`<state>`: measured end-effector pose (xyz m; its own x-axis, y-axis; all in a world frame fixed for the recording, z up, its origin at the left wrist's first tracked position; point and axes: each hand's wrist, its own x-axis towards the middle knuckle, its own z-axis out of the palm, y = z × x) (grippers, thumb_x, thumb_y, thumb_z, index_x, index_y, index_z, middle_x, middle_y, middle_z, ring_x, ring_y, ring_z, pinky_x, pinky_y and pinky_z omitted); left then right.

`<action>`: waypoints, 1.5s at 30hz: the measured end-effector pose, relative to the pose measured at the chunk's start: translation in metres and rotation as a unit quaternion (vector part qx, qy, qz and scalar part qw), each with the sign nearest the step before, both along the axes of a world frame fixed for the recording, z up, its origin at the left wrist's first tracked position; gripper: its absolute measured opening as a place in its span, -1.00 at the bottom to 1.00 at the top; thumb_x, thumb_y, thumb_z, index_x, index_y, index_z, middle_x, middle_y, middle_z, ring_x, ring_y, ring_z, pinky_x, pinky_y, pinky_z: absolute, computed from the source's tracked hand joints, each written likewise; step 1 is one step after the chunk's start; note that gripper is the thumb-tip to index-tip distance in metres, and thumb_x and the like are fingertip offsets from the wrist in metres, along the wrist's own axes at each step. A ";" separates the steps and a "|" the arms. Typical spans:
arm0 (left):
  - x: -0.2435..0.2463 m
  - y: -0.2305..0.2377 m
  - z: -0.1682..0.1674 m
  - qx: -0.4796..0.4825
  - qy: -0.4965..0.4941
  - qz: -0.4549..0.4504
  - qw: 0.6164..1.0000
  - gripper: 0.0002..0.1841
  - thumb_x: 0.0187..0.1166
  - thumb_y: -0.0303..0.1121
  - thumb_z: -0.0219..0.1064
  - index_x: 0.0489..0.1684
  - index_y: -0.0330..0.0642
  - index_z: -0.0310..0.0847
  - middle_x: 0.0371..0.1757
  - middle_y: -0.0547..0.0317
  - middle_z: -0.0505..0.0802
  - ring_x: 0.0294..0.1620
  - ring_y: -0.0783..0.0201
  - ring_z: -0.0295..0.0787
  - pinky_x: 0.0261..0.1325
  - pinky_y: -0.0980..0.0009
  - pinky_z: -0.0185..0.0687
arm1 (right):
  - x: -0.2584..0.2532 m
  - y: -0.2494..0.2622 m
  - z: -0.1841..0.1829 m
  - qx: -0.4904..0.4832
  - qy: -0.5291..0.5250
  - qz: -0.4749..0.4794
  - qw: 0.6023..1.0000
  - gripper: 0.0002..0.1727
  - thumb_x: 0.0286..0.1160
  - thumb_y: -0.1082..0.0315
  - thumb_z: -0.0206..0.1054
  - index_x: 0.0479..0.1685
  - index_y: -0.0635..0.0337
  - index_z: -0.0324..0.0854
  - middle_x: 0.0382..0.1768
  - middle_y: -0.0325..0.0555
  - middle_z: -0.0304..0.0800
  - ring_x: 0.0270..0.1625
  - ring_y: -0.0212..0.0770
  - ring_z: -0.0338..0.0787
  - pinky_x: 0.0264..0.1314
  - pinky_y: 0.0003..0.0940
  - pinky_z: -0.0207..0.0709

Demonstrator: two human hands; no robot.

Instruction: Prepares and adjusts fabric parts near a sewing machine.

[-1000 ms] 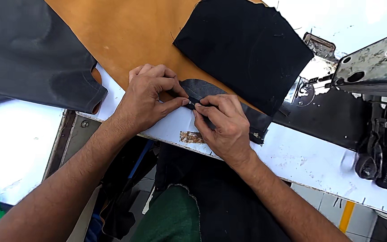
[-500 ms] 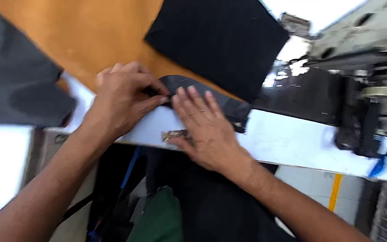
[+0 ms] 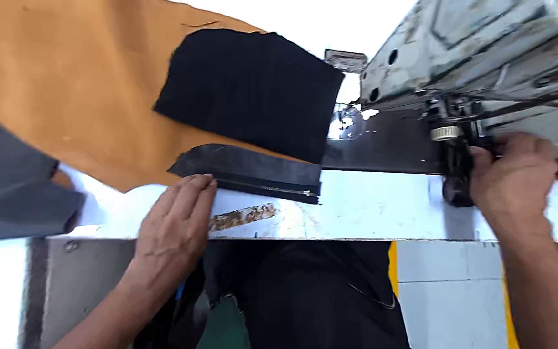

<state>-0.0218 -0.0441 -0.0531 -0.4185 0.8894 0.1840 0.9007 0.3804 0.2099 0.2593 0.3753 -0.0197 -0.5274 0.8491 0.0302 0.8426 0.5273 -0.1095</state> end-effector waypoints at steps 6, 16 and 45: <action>0.010 0.001 0.000 -0.062 0.055 -0.012 0.997 -0.46 0.64 -0.62 0.08 0.63 -0.12 0.52 0.47 -0.26 0.72 0.54 -0.20 0.62 0.57 0.01 0.50 | 0.001 -0.001 0.009 -0.018 0.027 -0.054 0.998 -0.41 0.74 0.16 0.07 0.65 0.34 0.28 0.37 0.67 0.51 0.41 0.70 0.51 0.34 0.68 0.30; 0.015 0.004 0.002 -0.069 0.042 0.000 0.997 -0.36 0.64 -0.63 0.05 0.73 0.07 0.43 0.50 -0.32 0.67 0.57 -0.25 0.57 0.65 -0.12 0.36 | 0.055 -0.171 0.010 -0.191 0.205 0.097 0.955 -0.55 0.85 0.15 -0.01 0.42 0.29 0.51 -0.15 -0.10 0.82 -0.40 -0.29 0.76 -0.45 -0.31 0.70; 0.022 0.005 0.000 -0.068 0.034 0.027 0.997 -0.34 0.65 -0.52 0.15 0.78 0.26 0.37 0.50 -0.26 0.67 0.59 -0.26 0.52 0.68 -0.34 0.11 | -0.059 -0.205 -0.011 -0.142 0.234 0.327 0.904 -0.63 0.70 0.39 0.20 0.37 0.21 0.73 -0.09 -0.10 0.90 -0.13 -0.37 0.85 -0.12 -0.46 0.76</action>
